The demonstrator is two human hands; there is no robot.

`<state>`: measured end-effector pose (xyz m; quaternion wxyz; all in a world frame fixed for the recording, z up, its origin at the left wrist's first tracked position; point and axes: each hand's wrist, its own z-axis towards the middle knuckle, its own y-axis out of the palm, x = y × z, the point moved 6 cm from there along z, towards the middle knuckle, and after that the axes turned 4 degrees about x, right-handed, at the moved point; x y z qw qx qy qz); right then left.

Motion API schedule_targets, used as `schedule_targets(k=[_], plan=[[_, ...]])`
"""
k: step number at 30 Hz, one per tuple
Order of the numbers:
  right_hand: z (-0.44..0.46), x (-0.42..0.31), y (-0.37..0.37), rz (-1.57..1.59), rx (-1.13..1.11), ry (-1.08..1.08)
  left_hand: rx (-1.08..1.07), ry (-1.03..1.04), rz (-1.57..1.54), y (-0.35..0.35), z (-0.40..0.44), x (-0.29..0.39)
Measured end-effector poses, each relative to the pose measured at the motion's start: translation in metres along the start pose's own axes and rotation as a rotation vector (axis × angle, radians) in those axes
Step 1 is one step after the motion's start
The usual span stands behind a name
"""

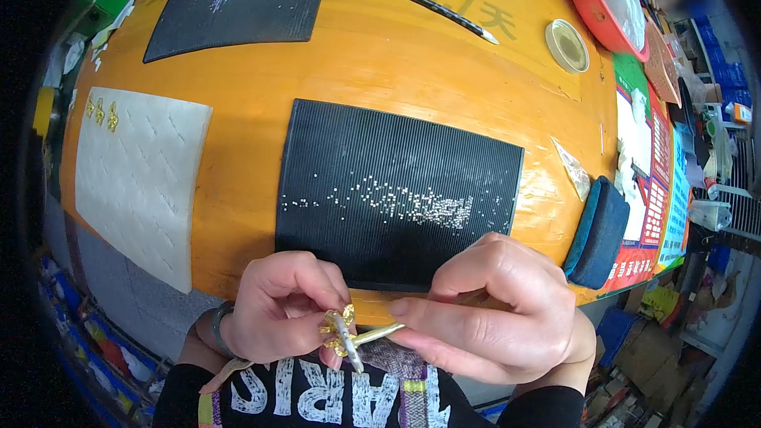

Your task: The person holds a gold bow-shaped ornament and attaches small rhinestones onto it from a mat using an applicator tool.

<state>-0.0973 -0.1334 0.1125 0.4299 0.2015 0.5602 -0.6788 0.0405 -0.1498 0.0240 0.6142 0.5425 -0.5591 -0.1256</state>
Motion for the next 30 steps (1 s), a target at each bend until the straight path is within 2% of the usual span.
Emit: schedule_targets(k=[28,30], plan=[[-0.0021,0.0062,-0.0004,0.062,0.027,0.029,0.047,0.004,0.042,-0.0005,0.0023,0.0008],[-0.0013,0.0060,0.0006,0.043,0.014,0.028,-0.034,0.035,0.105,0.0009,0.0028,0.0018]])
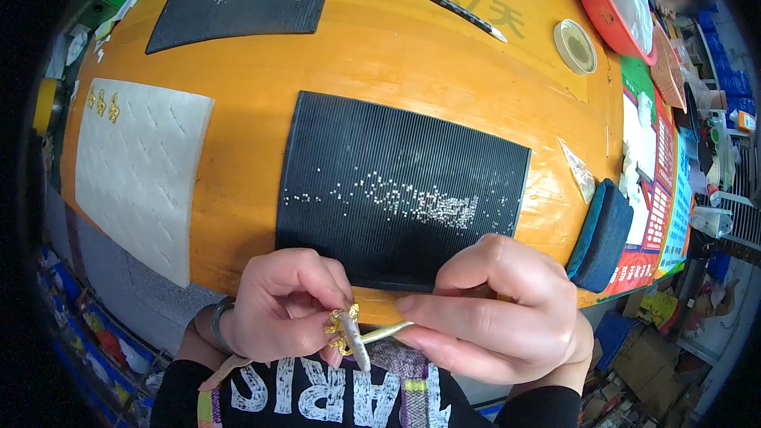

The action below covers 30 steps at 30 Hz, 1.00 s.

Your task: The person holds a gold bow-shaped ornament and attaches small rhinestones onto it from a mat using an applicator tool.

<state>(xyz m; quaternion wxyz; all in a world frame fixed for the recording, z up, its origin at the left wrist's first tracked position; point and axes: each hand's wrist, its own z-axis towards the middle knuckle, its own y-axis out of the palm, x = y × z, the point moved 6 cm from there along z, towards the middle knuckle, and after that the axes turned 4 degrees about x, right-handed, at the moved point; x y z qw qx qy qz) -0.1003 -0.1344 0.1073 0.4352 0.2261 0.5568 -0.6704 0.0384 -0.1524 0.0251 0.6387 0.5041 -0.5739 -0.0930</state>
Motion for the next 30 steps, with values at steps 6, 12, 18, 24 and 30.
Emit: schedule_targets(k=[6,12,18,24,30], plan=[[-0.0022,0.0001,-0.0018,0.030,-0.009,0.008,0.081,-0.039,-0.051,0.0003,-0.0009,-0.0012],[-0.0013,0.0010,-0.0002,0.050,-0.017,0.036,0.078,-0.031,-0.059,-0.0005,-0.0011,-0.0017],[-0.0038,0.0008,-0.0015,0.077,-0.003,0.031,0.059,-0.003,-0.092,-0.0011,-0.0015,-0.0031],[-0.0046,-0.0023,-0.0013,0.051,0.017,-0.001,0.035,0.102,-0.178,-0.0025,-0.0011,-0.0036],[-0.0057,-0.0003,-0.0008,0.040,0.018,0.026,0.083,0.298,-0.127,-0.0036,-0.0043,0.0025]])
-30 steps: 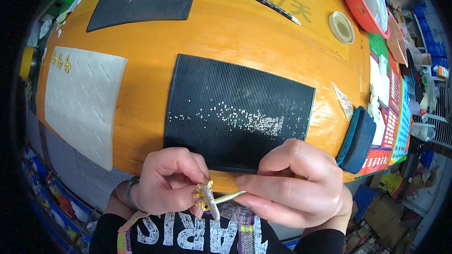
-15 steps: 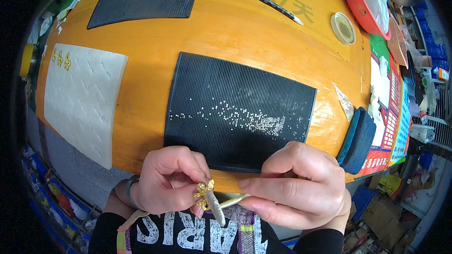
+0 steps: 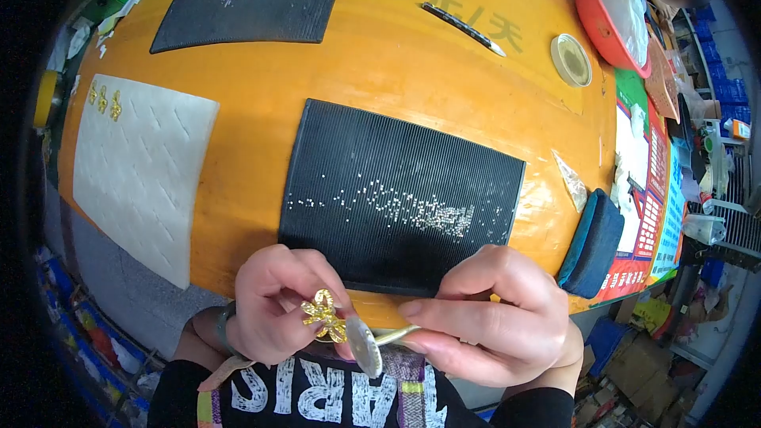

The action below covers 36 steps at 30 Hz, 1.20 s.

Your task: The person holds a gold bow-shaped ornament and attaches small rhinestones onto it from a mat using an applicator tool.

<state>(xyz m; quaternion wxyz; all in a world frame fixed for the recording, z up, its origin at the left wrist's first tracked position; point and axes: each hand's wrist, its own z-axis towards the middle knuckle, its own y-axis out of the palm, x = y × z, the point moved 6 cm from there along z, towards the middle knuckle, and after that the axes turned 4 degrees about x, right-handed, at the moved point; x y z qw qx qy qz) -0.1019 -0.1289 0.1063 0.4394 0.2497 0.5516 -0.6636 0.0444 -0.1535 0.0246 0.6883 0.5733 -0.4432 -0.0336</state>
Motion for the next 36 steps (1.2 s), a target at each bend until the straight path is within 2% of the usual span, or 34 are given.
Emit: schedule_targets(k=[4,6,20,24,28,30,33,36], plan=[[0.002,0.001,0.003,-0.011,-0.036,0.010,-0.003,0.106,0.176,0.001,0.004,0.006],[0.002,0.002,0.003,-0.015,-0.034,0.012,-0.093,0.186,0.353,0.005,0.005,0.009],[0.002,0.005,0.004,-0.040,0.001,0.055,-0.076,0.160,0.324,0.005,0.005,0.008],[0.001,0.003,0.003,-0.099,-0.004,0.023,-0.157,0.207,0.410,0.006,0.006,0.011],[-0.001,0.001,0.001,-0.103,0.032,-0.027,-0.138,0.194,0.384,0.008,0.004,0.009],[-0.002,0.000,0.000,-0.103,0.045,-0.021,0.016,0.136,0.143,0.002,0.002,0.005],[0.000,-0.001,0.001,-0.104,0.035,-0.021,-0.093,0.163,0.313,0.004,0.005,0.007],[0.000,-0.001,0.002,-0.113,0.010,-0.029,-0.107,0.166,0.356,0.005,0.005,0.009]])
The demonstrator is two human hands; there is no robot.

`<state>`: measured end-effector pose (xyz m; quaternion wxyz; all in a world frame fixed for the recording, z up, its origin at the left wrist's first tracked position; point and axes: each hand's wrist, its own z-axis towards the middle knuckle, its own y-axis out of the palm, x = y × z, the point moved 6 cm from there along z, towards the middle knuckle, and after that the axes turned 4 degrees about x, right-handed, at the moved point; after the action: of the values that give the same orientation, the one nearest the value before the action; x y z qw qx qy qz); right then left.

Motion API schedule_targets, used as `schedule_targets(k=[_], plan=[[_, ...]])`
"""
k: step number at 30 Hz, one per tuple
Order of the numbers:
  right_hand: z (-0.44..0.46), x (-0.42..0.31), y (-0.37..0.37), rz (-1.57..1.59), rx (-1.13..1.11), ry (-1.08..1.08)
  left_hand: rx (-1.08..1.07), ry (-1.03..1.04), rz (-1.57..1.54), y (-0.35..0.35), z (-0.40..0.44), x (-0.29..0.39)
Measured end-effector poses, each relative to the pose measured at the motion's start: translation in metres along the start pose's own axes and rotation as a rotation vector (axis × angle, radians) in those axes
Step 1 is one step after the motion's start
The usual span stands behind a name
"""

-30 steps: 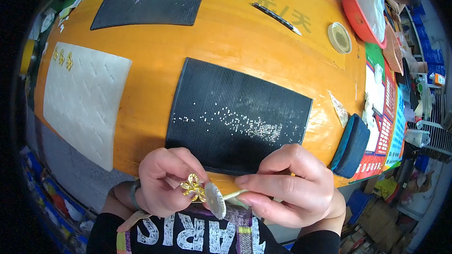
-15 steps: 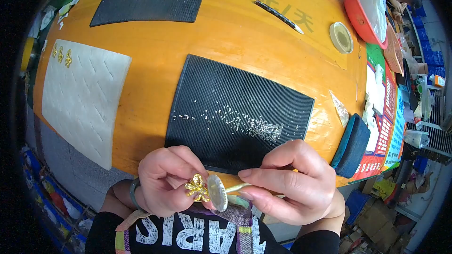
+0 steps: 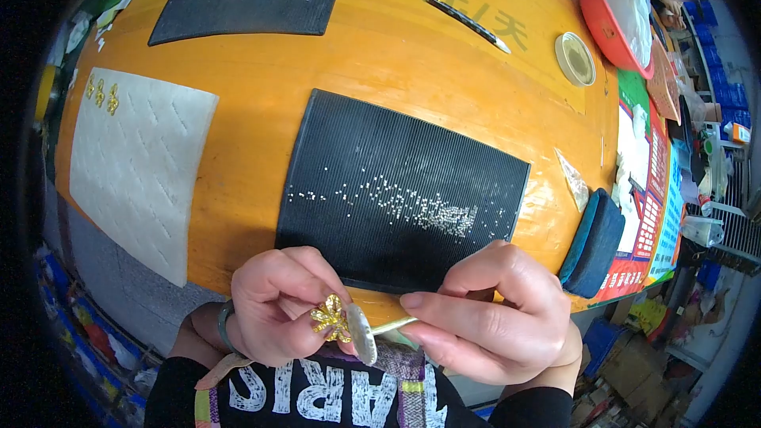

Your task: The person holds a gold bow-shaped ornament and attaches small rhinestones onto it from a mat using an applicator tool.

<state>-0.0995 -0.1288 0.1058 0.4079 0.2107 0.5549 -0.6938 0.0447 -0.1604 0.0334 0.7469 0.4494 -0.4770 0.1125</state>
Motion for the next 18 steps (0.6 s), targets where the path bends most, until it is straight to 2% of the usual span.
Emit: schedule_targets(k=[3,14,16,18], plan=[[0.000,-0.001,0.000,-0.026,-0.002,-0.010,0.111,-0.033,-0.176,-0.001,-0.003,-0.002],[0.002,0.000,-0.003,-0.048,0.007,0.001,0.121,-0.055,-0.192,0.000,-0.004,-0.006],[0.004,0.005,-0.017,-0.106,0.077,0.024,0.117,-0.068,-0.211,-0.001,-0.003,-0.006],[0.007,0.018,-0.029,-0.153,0.224,0.172,-0.008,-0.046,-0.016,0.002,0.000,-0.003]])
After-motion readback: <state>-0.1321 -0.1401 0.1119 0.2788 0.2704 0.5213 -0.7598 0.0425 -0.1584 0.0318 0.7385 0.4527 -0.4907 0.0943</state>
